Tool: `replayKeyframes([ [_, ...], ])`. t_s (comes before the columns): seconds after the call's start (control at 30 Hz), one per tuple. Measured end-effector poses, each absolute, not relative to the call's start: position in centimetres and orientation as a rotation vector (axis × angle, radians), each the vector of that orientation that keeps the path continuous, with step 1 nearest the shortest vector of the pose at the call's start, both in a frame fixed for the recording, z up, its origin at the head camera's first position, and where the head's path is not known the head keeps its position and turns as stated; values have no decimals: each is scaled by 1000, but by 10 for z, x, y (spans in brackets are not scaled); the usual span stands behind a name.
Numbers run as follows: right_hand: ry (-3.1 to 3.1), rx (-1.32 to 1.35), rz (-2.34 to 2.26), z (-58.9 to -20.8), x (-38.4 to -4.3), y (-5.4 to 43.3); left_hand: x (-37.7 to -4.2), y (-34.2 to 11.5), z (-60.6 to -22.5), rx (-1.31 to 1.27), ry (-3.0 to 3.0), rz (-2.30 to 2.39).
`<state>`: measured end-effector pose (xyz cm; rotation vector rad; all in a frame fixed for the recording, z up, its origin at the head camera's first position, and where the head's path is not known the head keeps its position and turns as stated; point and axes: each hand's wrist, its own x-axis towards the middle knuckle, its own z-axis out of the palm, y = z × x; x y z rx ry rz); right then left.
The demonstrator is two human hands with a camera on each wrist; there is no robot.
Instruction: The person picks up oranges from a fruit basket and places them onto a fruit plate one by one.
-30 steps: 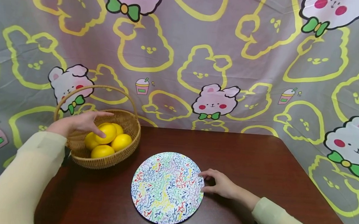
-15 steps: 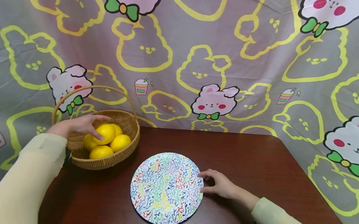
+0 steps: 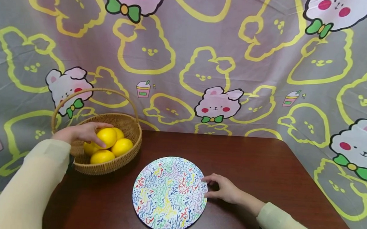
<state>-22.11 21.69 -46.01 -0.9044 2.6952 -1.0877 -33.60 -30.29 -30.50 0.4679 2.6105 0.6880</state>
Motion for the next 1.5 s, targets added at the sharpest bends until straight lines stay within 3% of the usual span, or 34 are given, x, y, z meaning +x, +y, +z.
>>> replayKeyframes([
  [1.07,2707,-901,-1065,-461,-221,216,-341,-295,-313,459,2655,698],
  [1.5,2704,-924,-1090,-461,-221,217,-338,-302,-309,576,2770,718],
])
